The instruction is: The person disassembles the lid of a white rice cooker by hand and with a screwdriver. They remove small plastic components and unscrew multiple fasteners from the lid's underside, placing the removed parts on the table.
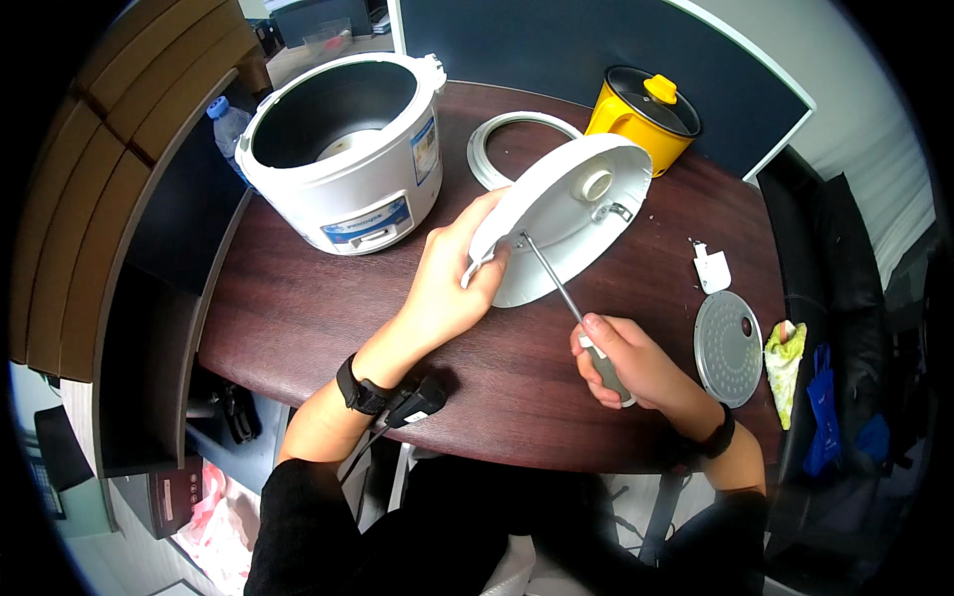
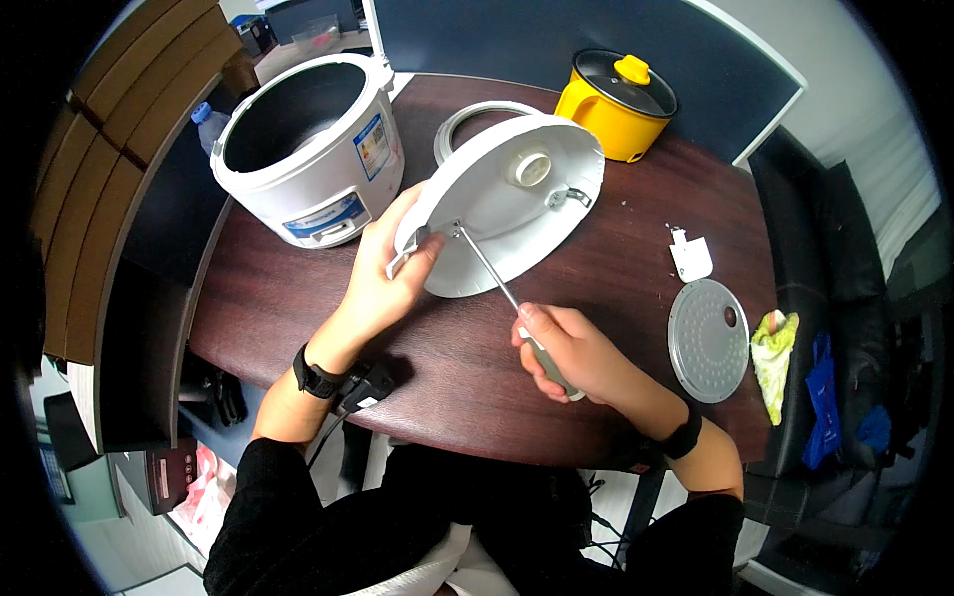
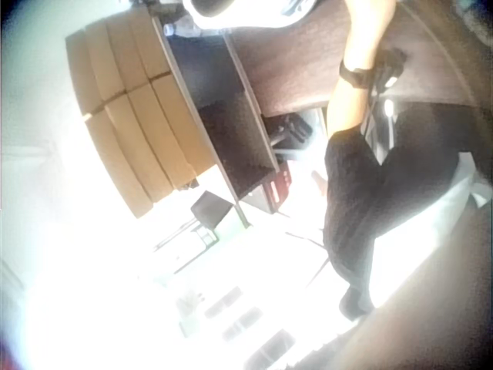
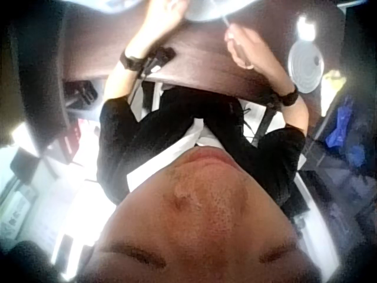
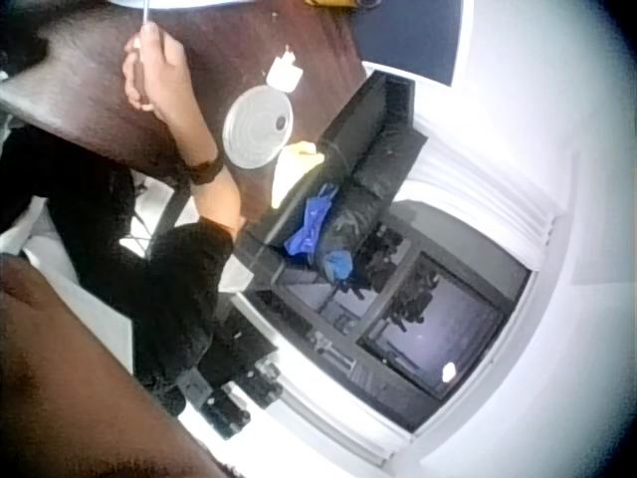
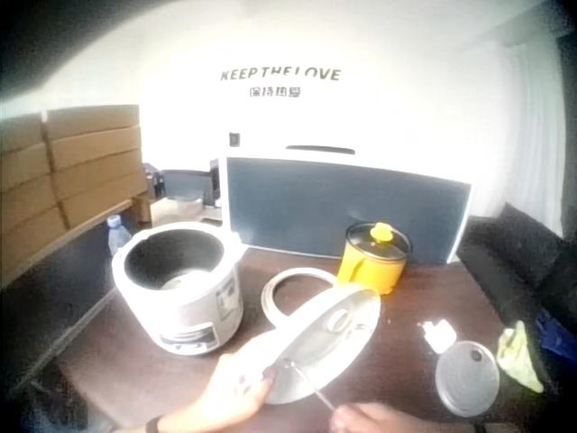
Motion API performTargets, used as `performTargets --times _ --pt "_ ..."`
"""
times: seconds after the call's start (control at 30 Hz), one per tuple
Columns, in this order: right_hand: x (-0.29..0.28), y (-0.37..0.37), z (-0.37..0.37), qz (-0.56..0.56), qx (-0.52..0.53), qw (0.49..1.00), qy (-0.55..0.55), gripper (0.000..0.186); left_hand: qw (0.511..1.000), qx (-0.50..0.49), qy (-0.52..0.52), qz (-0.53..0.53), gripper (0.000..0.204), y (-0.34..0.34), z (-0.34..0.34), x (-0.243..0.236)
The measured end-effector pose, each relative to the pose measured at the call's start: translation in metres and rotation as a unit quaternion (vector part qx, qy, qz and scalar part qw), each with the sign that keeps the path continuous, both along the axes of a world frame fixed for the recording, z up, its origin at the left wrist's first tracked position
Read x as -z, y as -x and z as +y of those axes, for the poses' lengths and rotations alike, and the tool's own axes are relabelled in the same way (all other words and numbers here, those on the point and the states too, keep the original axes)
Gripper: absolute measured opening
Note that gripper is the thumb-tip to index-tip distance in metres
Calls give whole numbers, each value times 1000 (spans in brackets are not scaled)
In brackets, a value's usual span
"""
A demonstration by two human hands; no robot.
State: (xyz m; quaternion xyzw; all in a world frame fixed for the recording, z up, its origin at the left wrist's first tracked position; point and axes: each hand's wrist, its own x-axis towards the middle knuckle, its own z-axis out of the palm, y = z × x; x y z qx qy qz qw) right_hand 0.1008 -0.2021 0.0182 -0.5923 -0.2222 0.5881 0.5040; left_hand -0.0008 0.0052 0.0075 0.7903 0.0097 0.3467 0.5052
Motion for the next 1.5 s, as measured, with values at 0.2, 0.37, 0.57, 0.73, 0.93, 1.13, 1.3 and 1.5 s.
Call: performTargets --times 0.2,0.37,0.57,0.73,0.93,1.13,1.3,1.5 --pt "7 7 2 99 7 994 -40 39 1000 -16 -3 -8 49 -2 -2 1" --pt "-5 2 1 -336 8 942 5 32 999 -31 -13 -25 50 -3 -2 2" --pt "-27 4 -3 -740 28 671 -22 26 1000 -18 2 -3 49 -1 -1 -2" --pt "-26 1 -2 -689 -3 724 -16 26 999 -22 -31 -11 49 1 1 -3" --pt "-3 -7 1 -134 -12 991 -1 36 999 -17 -26 -26 49 0 -2 -3" --pt "9 15 12 174 20 984 -39 40 1000 -24 13 17 45 7 -5 -7" --pt "14 23 15 328 -18 943 -55 47 1000 -27 3 3 45 7 -4 -10" --pt "10 16 13 415 -55 906 -62 47 999 -31 -1 -9 44 7 -5 -9"
